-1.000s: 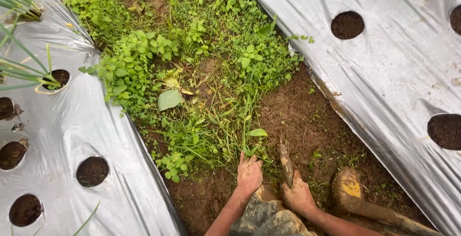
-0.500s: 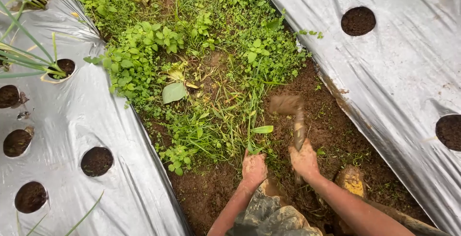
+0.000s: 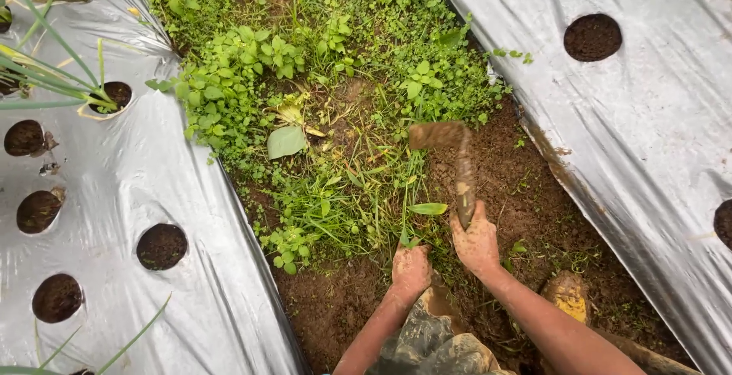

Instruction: Using a hand hoe to remove weeds from the soil between rows of plastic-covered planting beds.

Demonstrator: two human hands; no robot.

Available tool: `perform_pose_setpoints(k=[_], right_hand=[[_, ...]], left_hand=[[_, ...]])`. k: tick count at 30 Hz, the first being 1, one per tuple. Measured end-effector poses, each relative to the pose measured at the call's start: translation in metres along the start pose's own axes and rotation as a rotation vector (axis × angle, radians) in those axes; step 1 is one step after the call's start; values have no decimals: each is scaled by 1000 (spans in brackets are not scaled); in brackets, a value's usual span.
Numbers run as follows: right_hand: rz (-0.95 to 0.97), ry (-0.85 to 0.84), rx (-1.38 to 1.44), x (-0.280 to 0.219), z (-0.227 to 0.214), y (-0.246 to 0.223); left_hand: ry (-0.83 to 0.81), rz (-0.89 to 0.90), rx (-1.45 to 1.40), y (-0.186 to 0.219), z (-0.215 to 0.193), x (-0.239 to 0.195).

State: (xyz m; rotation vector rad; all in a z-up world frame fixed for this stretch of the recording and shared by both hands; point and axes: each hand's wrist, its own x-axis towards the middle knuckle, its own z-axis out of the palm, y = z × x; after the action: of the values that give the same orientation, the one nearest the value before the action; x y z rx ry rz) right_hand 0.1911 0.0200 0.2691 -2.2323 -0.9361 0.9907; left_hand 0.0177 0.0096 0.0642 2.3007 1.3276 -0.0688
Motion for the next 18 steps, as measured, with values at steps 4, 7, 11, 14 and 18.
perform_pose_setpoints(k=[4,7,11,14,18], right_hand=[[-9,-352,-228,9,8,59],[159,-289,-182,12,11,61],[107,-171,-15,18,13,52],[108,-324,-72,15,19,65],[51,-400,-204,-12,3,73]], left_hand=[[10,34,11,24,-54,-3],[-265,-864,-950,64,-119,-7],[-142,115,-654,-34,56,2],[54,168,-58,-28,77,-5],[-84,-41,-425,-31,145,5]])
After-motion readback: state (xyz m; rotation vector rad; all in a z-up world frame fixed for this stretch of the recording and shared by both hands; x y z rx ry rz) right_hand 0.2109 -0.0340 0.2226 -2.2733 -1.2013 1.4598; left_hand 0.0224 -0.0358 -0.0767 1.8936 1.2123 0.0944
